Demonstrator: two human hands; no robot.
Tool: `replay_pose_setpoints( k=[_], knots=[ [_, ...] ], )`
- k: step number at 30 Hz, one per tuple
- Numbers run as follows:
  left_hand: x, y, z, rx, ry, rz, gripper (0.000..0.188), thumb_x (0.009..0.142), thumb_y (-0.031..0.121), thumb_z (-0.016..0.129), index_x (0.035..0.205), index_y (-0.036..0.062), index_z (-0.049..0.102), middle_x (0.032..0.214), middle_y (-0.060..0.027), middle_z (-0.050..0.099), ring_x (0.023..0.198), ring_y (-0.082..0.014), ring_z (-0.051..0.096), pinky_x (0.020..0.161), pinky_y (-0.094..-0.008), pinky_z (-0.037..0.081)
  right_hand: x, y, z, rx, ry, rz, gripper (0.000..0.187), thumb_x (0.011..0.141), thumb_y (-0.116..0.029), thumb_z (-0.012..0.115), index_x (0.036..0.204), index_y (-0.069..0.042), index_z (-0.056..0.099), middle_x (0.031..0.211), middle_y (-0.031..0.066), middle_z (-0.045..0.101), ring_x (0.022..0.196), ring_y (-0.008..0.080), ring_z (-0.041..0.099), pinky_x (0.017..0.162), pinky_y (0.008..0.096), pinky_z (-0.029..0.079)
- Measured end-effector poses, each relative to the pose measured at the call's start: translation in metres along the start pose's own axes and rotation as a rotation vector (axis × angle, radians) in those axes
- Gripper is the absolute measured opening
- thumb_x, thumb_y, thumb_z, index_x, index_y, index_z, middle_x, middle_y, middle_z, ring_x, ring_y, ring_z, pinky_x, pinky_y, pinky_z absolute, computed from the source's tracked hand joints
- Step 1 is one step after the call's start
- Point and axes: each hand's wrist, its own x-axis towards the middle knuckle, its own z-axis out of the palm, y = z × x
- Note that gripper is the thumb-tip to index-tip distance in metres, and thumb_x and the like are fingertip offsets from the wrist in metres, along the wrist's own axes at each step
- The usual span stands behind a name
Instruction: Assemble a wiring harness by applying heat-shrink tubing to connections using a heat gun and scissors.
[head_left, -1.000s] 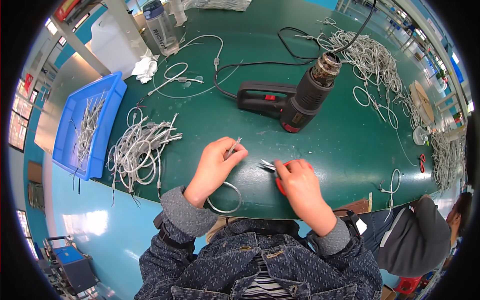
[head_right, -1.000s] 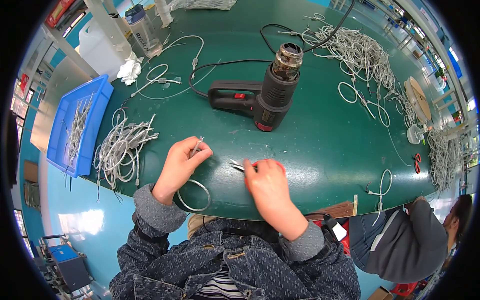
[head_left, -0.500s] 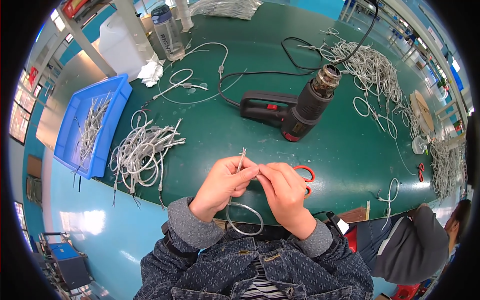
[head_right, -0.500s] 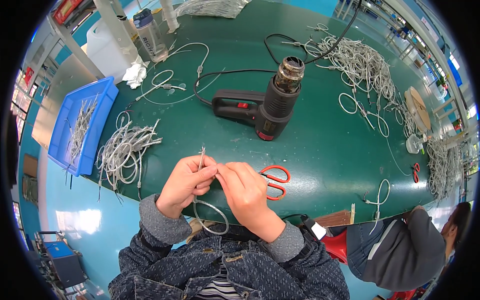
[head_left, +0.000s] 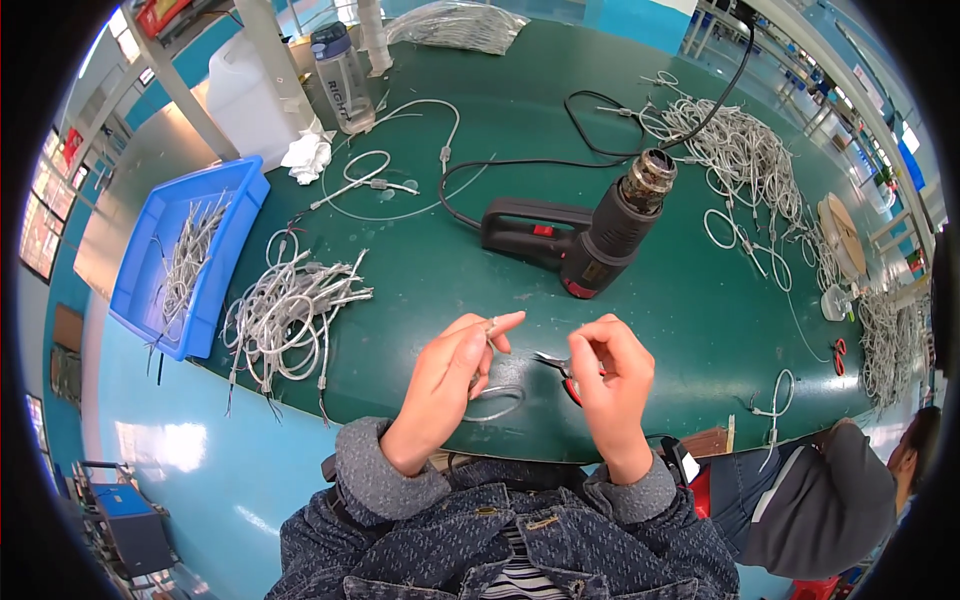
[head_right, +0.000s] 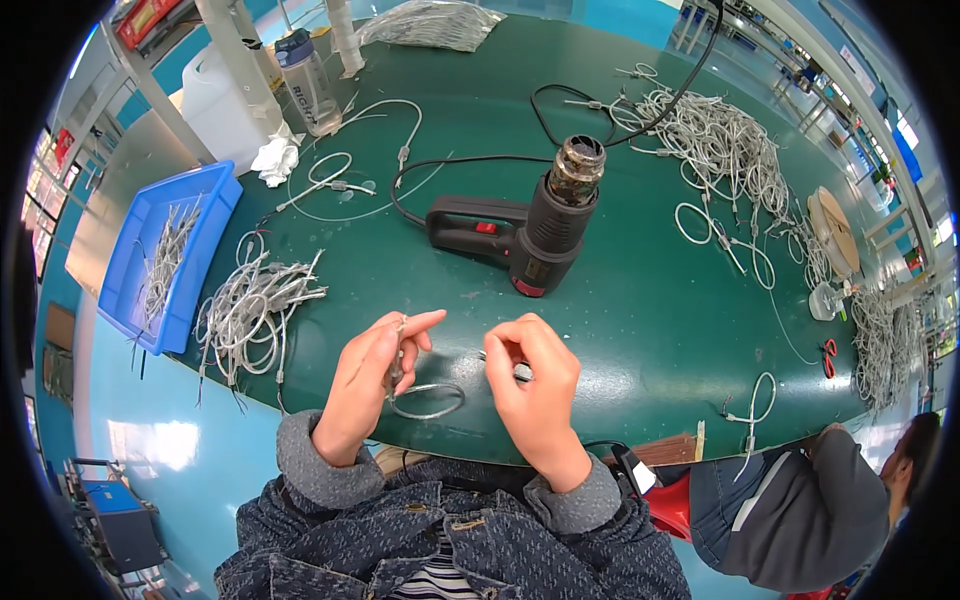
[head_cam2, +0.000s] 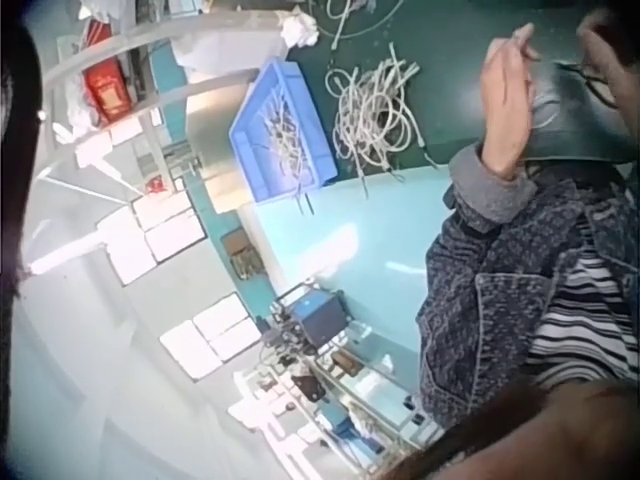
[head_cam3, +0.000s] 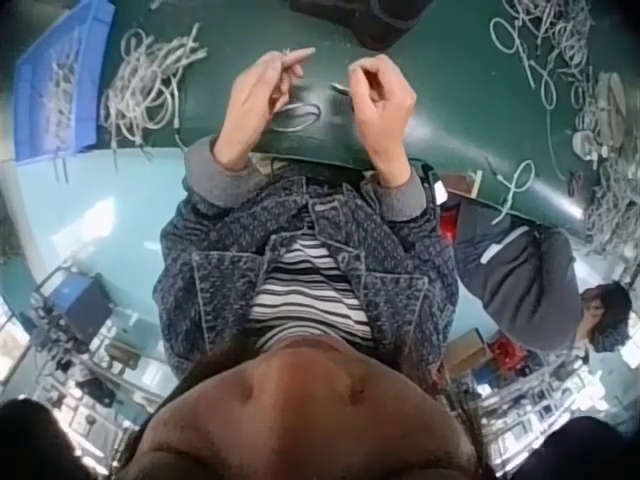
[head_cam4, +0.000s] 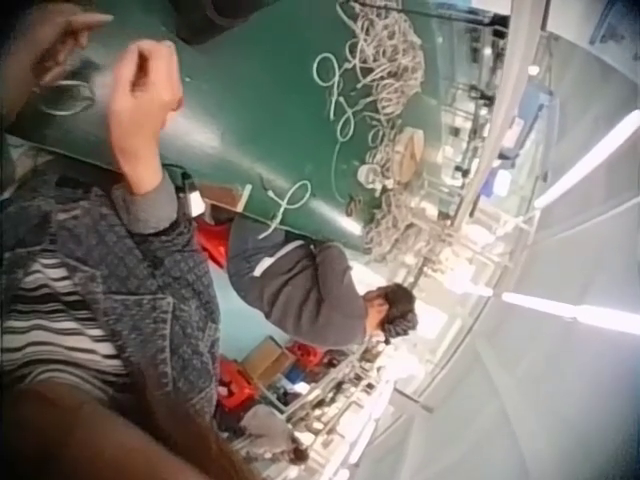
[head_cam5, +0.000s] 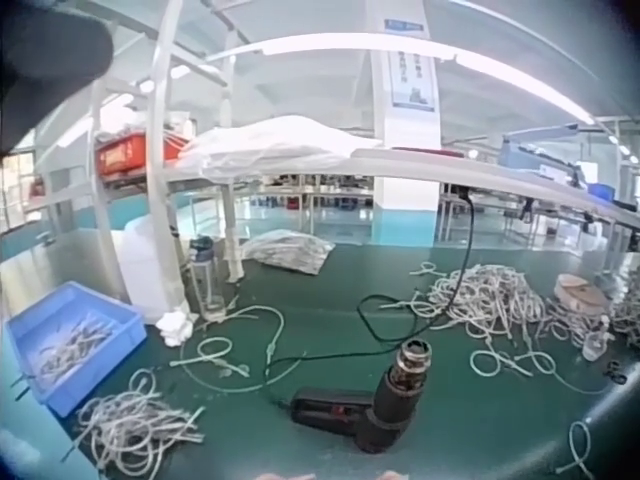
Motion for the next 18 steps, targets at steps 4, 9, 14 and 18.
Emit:
replay_pose_setpoints(
  k=[4,9,14,18],
  knots=[
    [-0.004,0.012,-0.001,0.455,-0.066,0.226,0.025,0.096,0.015,0.047,0.105,-0.0013,0.065,0.079,-0.0034,0.052,0.059,-0.0074,0.046,0.053,-0.0219,0.039,-0.002,-0.007,-0.007,0.335,-0.097,0.261,0.006,0.083,0.007,0.055,0.081,0.005,0.060,0.075,0.0077,0.059,0.064,0.0116,0.058,0.050,0.0234,0.047],
    [-0.013,0.017,0.005,0.358,0.002,0.261,0.019,0.091,0.009,0.053,0.100,-0.0029,0.066,0.083,-0.0078,0.054,0.064,-0.0102,0.054,0.056,-0.0213,0.045,0.001,-0.017,-0.008,0.551,-0.219,0.390,0.004,0.081,0.009,0.056,0.082,0.007,0.059,0.078,0.0098,0.057,0.062,0.0127,0.057,0.050,0.0228,0.048],
    [-0.018,0.024,0.010,0.284,0.023,0.236,0.016,0.088,0.003,0.057,0.099,-0.0046,0.065,0.084,-0.0093,0.055,0.065,-0.0119,0.056,0.054,-0.0222,0.051,-0.001,-0.020,-0.008,0.629,-0.183,0.278,0.006,0.079,0.011,0.058,0.083,0.007,0.060,0.082,0.0117,0.058,0.064,0.0140,0.058,0.051,0.0228,0.050],
    [-0.021,0.021,0.010,0.322,0.048,0.276,0.014,0.086,0.000,0.058,0.097,-0.0053,0.065,0.084,-0.0091,0.053,0.065,-0.0120,0.056,0.054,-0.0226,0.054,-0.002,-0.027,-0.001,0.514,-0.145,0.150,0.007,0.078,0.011,0.059,0.084,0.007,0.060,0.082,0.0120,0.058,0.066,0.0146,0.059,0.052,0.0227,0.051]
  ],
)
